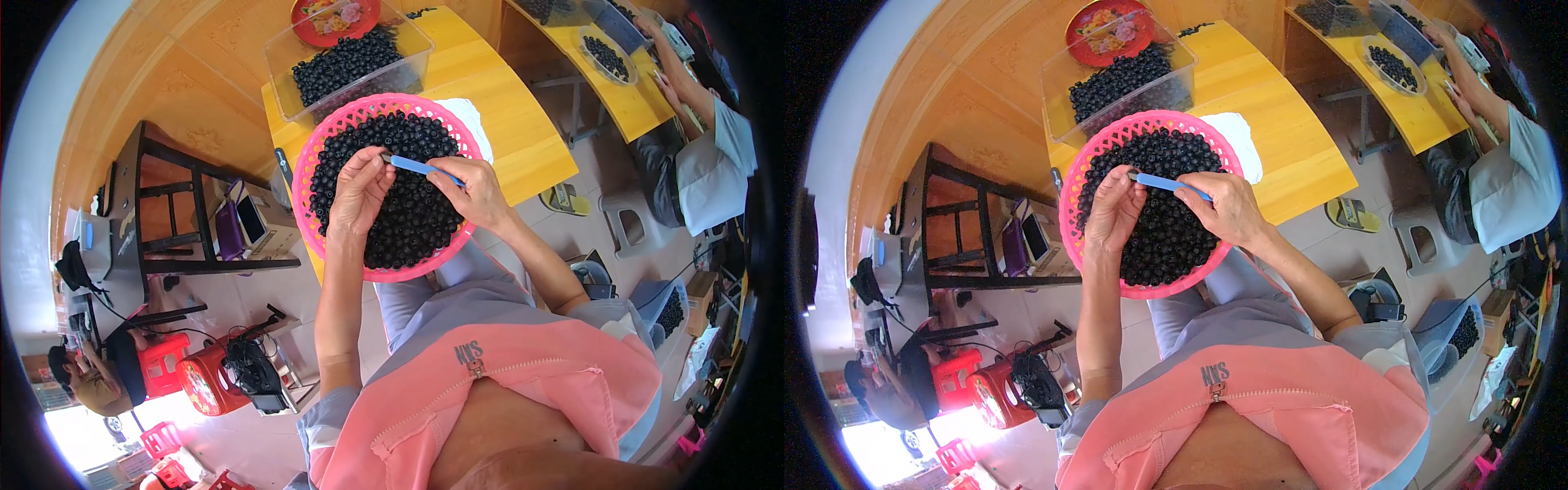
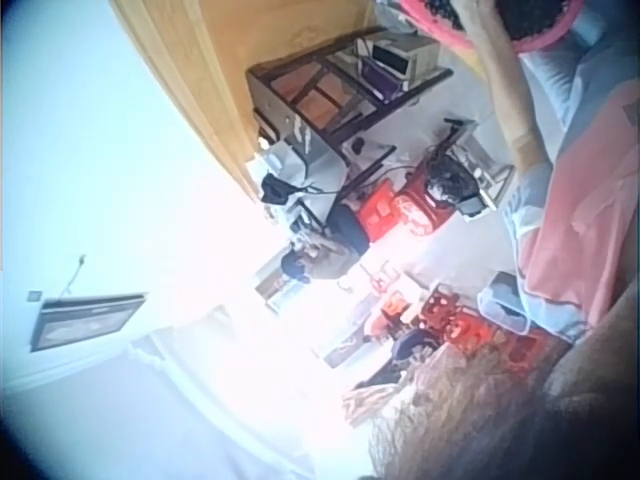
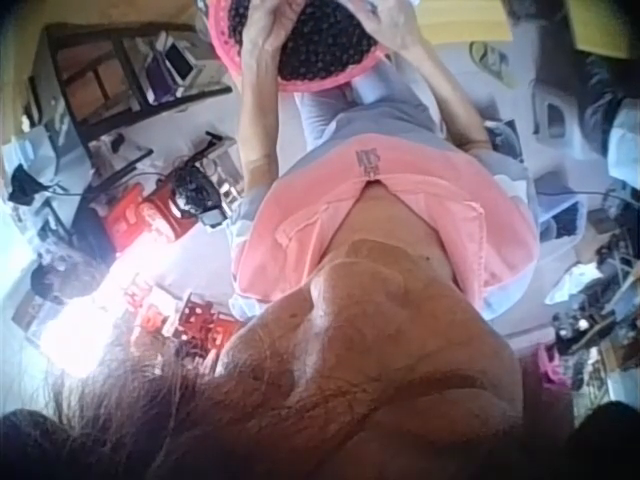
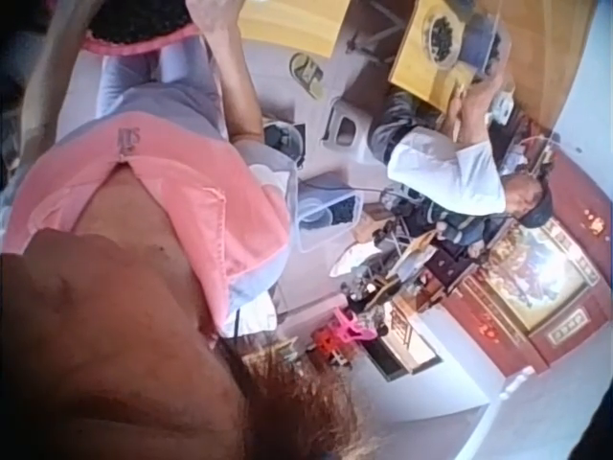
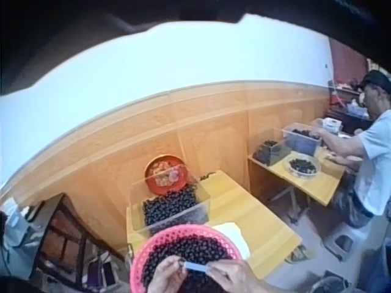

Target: The person deburrs small black spherical parts using a handheld deburring tool.

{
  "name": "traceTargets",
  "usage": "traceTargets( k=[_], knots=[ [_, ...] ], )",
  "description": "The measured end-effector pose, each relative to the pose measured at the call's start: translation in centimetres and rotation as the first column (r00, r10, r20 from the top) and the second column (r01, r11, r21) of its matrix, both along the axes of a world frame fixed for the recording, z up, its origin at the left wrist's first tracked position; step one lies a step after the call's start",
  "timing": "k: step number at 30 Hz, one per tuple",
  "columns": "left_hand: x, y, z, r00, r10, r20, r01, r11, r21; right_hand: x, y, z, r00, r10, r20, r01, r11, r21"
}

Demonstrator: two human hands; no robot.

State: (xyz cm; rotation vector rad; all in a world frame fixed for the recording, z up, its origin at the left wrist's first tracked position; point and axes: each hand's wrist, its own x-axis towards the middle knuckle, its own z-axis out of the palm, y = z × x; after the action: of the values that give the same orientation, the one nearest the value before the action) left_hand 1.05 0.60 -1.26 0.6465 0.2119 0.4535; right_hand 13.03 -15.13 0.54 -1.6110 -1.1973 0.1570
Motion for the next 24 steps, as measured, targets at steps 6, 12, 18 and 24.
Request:
traceTargets(
  k=[6, 12, 18, 24],
  knots=[
    [0.0, -0.1, 0.2, 0.999, 0.012, 0.037, -0.013, 1.0, 0.009, 0.1, 0.0, 0.2, 0.999, 0.036, -0.024, -0.037, 0.999, -0.012],
    [0.0, -0.2, 0.4, 0.999, 0.042, 0.032, -0.042, 0.999, -0.001, 0.1, 0.0, 0.5, 0.999, 0.043, -0.033, -0.044, 0.999, -0.028],
    [-0.4, -0.3, 0.5, 0.991, -0.031, 0.133, 0.033, 0.999, -0.014, 0.6, -0.1, 0.6, 0.993, 0.043, 0.114, -0.052, 0.996, 0.076],
    [-0.4, 0.1, 0.5, 0.983, -0.055, 0.176, 0.055, 0.998, 0.004, 2.7, -1.5, 1.6, 0.988, -0.107, 0.108, 0.109, 0.994, -0.009]
  ],
)
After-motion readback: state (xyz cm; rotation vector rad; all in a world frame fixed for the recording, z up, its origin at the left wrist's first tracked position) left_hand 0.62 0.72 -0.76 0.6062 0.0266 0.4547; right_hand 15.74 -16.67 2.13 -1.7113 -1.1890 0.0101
